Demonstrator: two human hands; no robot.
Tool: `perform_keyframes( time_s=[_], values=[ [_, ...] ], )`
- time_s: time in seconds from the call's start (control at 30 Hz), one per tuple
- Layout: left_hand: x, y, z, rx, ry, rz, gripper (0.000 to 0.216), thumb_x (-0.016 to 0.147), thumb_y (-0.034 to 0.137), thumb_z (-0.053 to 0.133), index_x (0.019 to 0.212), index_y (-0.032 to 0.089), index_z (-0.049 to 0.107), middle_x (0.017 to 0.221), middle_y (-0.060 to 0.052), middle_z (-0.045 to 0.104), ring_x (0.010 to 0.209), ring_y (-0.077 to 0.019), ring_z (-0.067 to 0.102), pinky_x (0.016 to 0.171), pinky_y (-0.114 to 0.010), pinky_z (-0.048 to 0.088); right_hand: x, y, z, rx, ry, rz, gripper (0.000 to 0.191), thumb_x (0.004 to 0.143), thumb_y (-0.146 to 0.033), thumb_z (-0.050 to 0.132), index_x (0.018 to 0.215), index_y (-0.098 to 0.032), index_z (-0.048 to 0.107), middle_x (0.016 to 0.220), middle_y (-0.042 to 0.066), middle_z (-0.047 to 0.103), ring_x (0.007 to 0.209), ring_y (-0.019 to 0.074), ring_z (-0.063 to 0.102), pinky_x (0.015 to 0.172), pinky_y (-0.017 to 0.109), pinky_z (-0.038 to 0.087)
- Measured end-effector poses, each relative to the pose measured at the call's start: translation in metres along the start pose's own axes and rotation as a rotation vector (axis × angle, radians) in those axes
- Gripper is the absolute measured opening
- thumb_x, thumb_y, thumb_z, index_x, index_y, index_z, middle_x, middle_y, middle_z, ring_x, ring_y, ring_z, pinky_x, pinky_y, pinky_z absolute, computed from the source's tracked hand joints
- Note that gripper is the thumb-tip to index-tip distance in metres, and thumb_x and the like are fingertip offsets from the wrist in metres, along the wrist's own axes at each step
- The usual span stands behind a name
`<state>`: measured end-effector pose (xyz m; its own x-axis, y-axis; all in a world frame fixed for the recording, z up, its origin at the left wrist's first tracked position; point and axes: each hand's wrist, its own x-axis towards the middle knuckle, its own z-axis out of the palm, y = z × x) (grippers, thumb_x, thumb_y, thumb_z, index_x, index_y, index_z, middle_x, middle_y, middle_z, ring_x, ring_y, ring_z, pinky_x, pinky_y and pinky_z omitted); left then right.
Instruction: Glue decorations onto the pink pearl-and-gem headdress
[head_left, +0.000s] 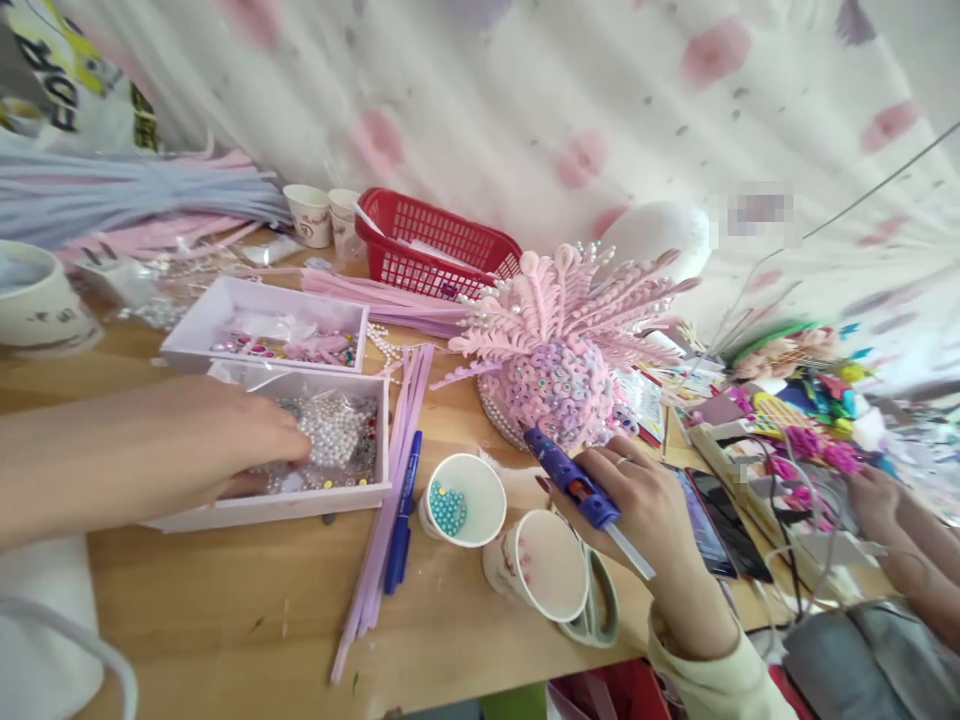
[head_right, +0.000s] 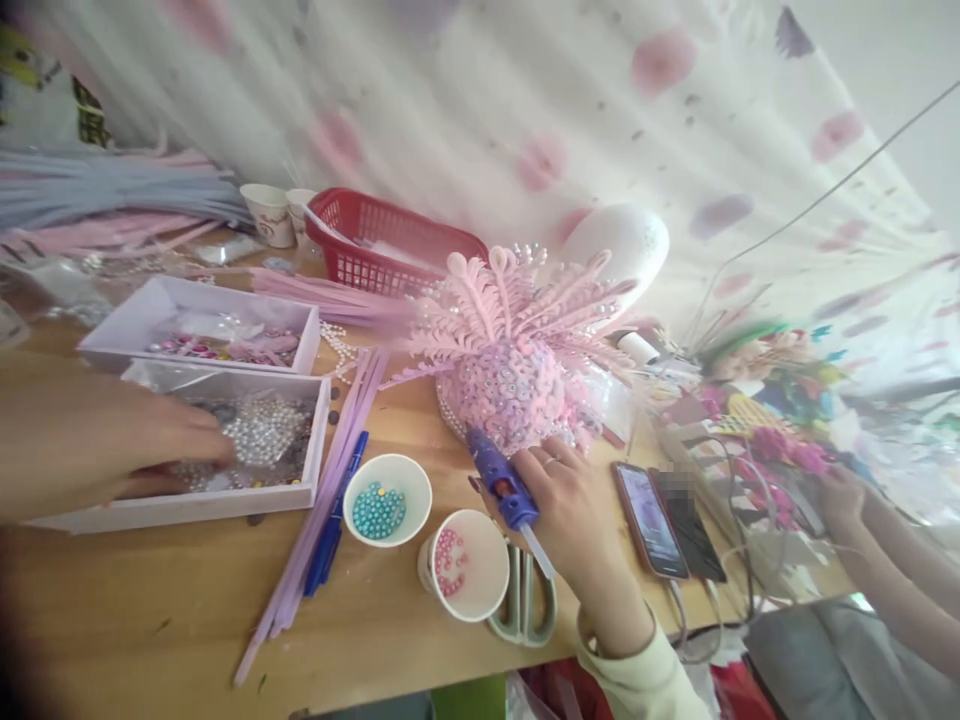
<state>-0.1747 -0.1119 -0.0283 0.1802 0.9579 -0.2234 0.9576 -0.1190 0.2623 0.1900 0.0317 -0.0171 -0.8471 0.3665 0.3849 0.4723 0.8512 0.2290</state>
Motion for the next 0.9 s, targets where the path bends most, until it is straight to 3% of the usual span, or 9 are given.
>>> perform_keyframes(
  time_s=[0.13, 0.43, 0.9],
  values=[
    [0.002, -0.007, 0.005, -0.094, -0.044, 0.051, 0.029, 0.076, 0.007, 0.055, 0.059, 0.026, 0.069, 0.065, 0.004, 0.066, 0.058, -0.0129, 0.055, 0.058, -0.028, 0.025, 0.002, -0.001, 0.002, -0.028, -0.011, 0.009, 0.018, 0.088, -0.033, 0.061, 0.074, -0.022, 0.056, 0.060, 0.003, 0.060, 0.064, 0.0205, 0.051, 0.059, 0.032, 0.036],
    [0.007, -0.012, 0.005, -0.134, -0.137, 0.026, 0.022, 0.078, 0.016, 0.061, 0.064, 0.027, 0.073, 0.073, 0.002, 0.072, 0.067, -0.0165, 0.060, 0.061, -0.028, 0.031, 0.005, -0.004, 0.002, -0.082, -0.032, 0.044, 0.021, 0.091, -0.033, 0.055, 0.072, -0.023, 0.053, 0.054, 0.002, 0.054, 0.061, 0.0210, 0.050, 0.057, 0.032, 0.033],
    [0.004, -0.012, 0.009, -0.251, -0.025, 0.049, 0.025, 0.075, 0.009, 0.063, 0.057, 0.025, 0.069, 0.064, 0.005, 0.063, 0.059, -0.0134, 0.053, 0.060, -0.029, 0.026, 0.010, -0.006, -0.006, -0.184, -0.087, 0.012, 0.028, 0.091, -0.040, 0.055, 0.070, -0.023, 0.053, 0.053, 0.003, 0.055, 0.061, 0.0212, 0.053, 0.056, 0.032, 0.034]
  ],
)
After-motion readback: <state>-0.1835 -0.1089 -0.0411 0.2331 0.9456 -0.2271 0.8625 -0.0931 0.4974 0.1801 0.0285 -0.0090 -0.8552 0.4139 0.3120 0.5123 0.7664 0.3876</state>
